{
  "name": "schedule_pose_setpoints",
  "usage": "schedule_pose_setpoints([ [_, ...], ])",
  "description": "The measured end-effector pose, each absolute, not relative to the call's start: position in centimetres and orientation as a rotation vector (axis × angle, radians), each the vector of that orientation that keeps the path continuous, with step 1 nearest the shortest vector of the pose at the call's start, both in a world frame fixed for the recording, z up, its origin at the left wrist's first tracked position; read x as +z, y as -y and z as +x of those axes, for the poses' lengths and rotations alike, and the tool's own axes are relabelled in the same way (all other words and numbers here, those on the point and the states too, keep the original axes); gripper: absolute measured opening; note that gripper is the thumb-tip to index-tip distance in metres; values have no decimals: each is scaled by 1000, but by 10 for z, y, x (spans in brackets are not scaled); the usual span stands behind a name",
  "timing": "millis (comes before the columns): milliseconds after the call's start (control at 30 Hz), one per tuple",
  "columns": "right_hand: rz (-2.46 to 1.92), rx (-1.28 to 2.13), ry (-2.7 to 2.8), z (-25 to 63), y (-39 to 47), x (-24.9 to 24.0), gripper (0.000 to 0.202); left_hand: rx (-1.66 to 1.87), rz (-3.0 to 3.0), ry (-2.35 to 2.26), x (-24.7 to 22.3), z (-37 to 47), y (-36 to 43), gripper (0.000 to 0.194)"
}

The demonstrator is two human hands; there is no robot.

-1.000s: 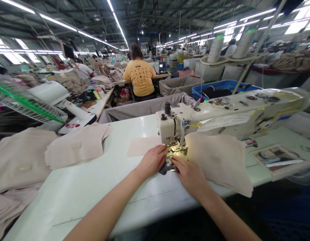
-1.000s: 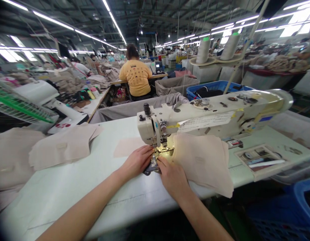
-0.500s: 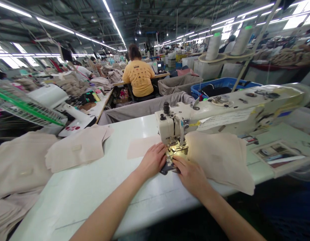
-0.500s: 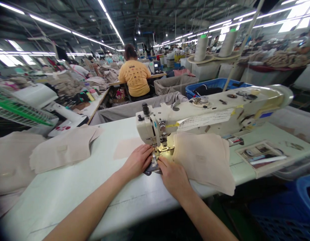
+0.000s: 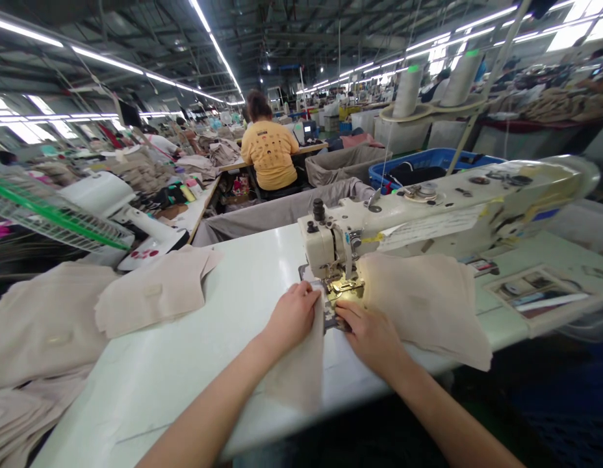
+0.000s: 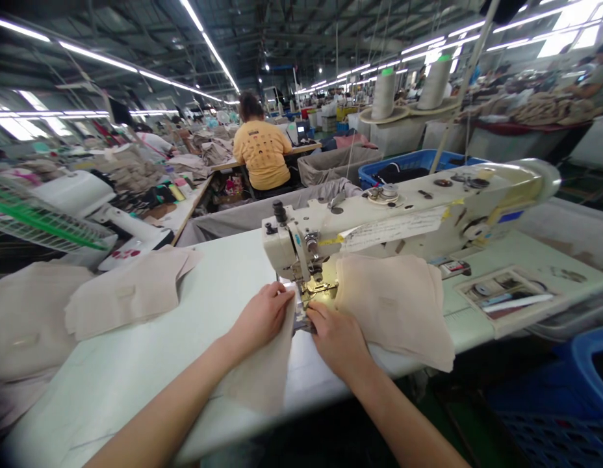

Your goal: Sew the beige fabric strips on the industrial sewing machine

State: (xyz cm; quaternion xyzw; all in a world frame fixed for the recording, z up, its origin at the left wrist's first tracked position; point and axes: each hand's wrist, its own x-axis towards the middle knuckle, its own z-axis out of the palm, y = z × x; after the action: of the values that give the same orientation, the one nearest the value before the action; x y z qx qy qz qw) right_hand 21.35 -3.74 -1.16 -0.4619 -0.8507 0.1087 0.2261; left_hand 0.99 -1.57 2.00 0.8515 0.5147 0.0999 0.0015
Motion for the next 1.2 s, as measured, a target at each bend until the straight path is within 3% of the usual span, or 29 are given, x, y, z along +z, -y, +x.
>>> schedule_pose_setpoints([
  [1033, -1247, 236, 2382, 215, 38, -13, 31, 138, 2811, -1576, 14, 24, 23, 29],
  [1200, -1210, 214, 2395, 222, 51, -14, 40, 179, 2809, -1537, 17, 32, 47, 31],
])
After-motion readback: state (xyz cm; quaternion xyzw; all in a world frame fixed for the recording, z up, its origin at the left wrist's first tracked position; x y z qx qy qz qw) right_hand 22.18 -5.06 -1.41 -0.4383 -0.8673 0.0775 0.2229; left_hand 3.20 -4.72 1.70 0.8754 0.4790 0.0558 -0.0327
